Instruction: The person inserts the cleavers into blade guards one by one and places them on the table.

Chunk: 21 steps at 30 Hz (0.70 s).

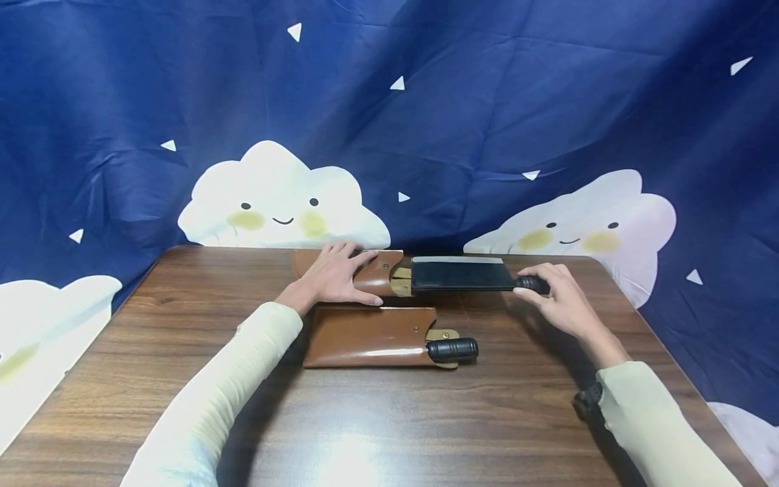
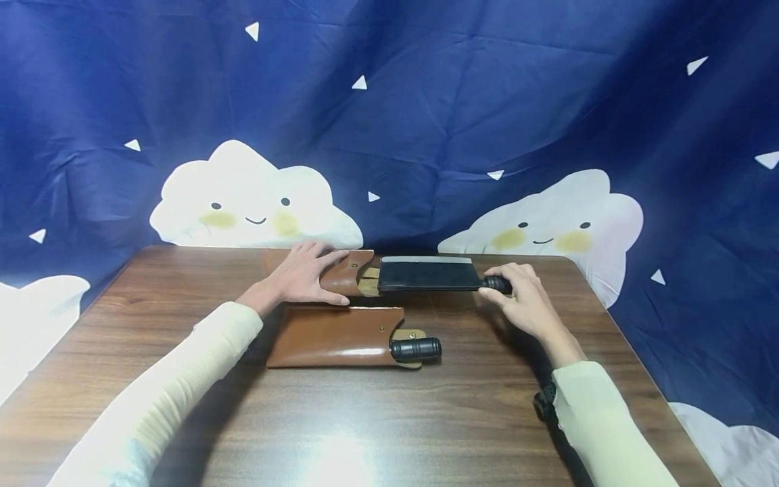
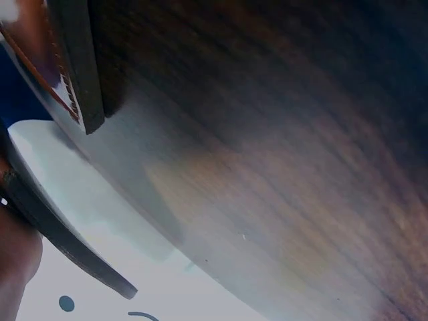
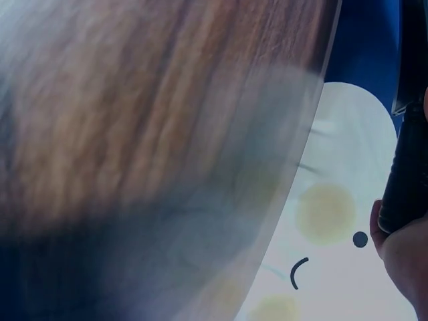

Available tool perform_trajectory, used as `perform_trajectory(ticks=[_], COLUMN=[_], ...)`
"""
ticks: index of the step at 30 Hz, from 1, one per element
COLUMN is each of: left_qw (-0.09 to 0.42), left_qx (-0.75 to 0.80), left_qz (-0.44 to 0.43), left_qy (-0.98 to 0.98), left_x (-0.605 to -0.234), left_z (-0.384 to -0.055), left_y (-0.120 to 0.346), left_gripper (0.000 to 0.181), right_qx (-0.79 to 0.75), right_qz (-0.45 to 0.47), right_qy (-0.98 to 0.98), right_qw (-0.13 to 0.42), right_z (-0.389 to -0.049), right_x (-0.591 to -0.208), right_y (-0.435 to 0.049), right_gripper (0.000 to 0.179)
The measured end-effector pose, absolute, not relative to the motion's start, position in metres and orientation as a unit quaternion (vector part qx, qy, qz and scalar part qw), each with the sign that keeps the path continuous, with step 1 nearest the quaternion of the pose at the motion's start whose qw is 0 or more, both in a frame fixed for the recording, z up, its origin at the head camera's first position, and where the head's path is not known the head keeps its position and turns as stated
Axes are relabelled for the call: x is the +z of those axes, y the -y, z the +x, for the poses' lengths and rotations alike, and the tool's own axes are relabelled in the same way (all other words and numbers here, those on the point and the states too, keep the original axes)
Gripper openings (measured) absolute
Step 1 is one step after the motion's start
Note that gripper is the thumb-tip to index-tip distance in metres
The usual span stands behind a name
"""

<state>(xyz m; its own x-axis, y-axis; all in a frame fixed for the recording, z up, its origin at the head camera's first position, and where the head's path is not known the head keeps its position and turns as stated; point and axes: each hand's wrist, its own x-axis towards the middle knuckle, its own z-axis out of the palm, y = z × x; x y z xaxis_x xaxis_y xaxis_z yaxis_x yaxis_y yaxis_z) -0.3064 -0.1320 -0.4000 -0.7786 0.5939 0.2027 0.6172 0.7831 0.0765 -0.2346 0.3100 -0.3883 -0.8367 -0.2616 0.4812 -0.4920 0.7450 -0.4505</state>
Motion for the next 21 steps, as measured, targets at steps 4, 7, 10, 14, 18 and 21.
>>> perform_trajectory(ticks=[4,7,10,14,18,21], left_qw=[0.092,0.101,0.105,0.105,0.107,0.109], left_qx=[-0.075,-0.082,-0.090,-0.090,-0.086,-0.087], left_qz=[-0.326,-0.328,-0.329,-0.330,-0.333,-0.335], left_qy=[0.938,0.936,0.934,0.934,0.933,0.932], left_x=[-0.398,-0.397,-0.396,-0.395,-0.395,-0.395], left_z=[-0.305,-0.304,-0.304,-0.303,-0.303,-0.303], left_y=[0.129,0.128,0.127,0.126,0.126,0.126], left_gripper=[0.109,0.109,0.109,0.109,0.109,0.109], right_qx=[0.293,0.293,0.293,0.295,0.296,0.295], right_qz=[0.217,0.224,0.228,0.229,0.231,0.231], right_qy=[0.909,0.905,0.904,0.904,0.903,0.903], right_qw=[0.204,0.211,0.213,0.211,0.211,0.210], right_z=[-0.235,-0.235,-0.235,-0.237,-0.237,-0.238], right_x=[-0.387,-0.386,-0.386,-0.386,-0.385,-0.386], right_y=[-0.306,-0.304,-0.302,-0.299,-0.294,-0.291], right_gripper=[0.028,0.028,0.029,0.029,0.029,0.029])
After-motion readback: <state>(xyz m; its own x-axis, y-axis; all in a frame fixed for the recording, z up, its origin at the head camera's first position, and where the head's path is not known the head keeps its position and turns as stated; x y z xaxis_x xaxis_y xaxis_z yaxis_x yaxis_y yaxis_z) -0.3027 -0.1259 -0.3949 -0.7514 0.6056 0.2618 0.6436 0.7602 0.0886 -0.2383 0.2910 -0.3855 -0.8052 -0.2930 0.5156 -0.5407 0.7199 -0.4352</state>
